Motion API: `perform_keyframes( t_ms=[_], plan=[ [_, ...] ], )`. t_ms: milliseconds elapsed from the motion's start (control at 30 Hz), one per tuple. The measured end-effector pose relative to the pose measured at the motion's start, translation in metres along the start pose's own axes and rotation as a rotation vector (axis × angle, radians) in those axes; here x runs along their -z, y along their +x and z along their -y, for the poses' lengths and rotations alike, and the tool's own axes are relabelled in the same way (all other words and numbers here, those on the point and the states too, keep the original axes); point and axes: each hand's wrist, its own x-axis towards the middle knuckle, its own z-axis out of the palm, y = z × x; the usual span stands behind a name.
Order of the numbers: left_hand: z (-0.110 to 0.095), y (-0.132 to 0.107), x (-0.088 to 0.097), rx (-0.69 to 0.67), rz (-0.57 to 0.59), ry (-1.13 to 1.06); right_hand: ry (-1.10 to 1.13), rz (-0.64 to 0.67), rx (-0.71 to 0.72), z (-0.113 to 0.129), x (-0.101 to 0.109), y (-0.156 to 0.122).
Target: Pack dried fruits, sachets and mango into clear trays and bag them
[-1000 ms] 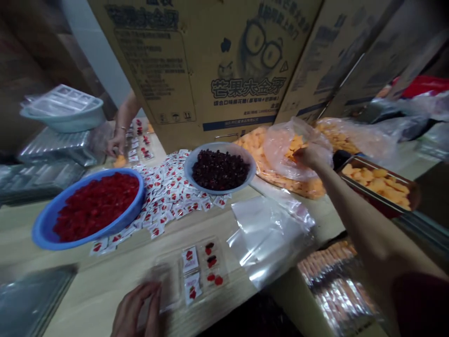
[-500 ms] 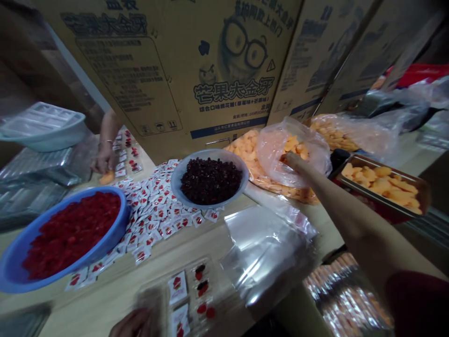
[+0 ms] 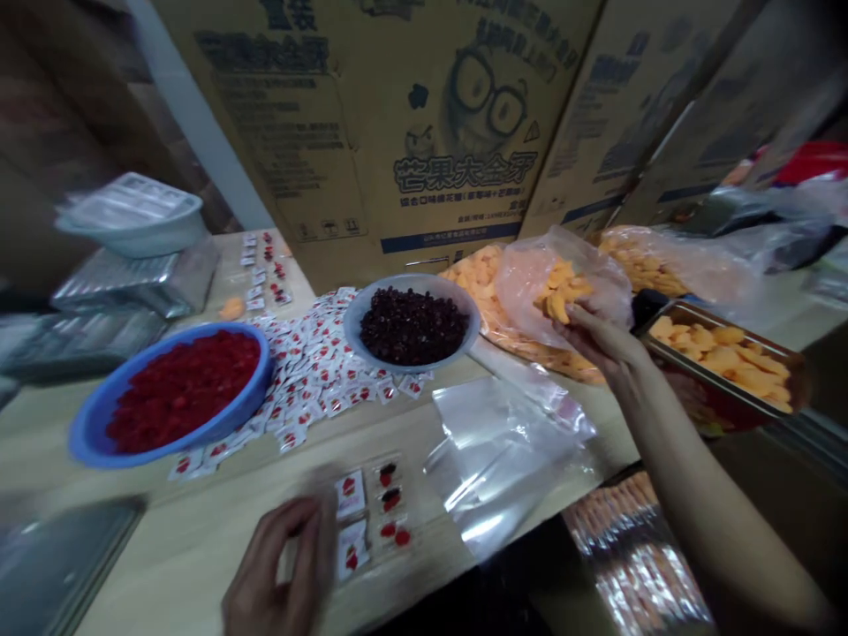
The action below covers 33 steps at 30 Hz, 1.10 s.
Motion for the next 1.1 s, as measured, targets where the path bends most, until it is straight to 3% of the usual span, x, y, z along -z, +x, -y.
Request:
perform_keyframes(
  t_ms=[100,167,267,333,533,700,800,900,1000,1100],
  plan=[
    [-0.039,0.005,-0.007,-0.018,0.019,-0.123,0.121,0.283,-0.166,-0.039,-0.065,-0.089],
    [-0.052,0.007,-0.01,-0.021,0.072,-0.193,0.155,0.438,-0.29,-0.069,-0.111,-0.15],
    [-0.049,0.003,-0.003,-0.008,0.148,-0.249,0.21,0.616,-0.426,-0.107,-0.167,-0.22],
    [-0.039,-0.006,0.006,0.058,0.144,-0.253,0.237,0.674,-0.48,-0.125,-0.19,-0.245],
    [-0.014,-0.025,0.022,0.403,-0.05,-0.415,0.261,0.638,-0.52,-0.142,-0.219,-0.253],
    [0.009,-0.013,0.02,0.512,-0.214,-0.555,0.269,0.457,-0.471,-0.142,-0.223,-0.239],
    [0.03,-0.008,0.015,0.506,-0.217,-0.503,0.243,0.449,-0.446,-0.142,-0.217,-0.234],
    [0.042,-0.008,0.009,0.473,-0.133,-0.291,0.215,0.494,-0.452,-0.141,-0.212,-0.235],
    [0.044,-0.008,0.005,0.325,-0.086,0.023,0.196,0.529,-0.457,-0.139,-0.209,-0.241],
    [0.039,-0.008,0.005,0.168,-0.131,0.236,0.182,0.549,-0.461,-0.138,-0.209,-0.245]
  ],
)
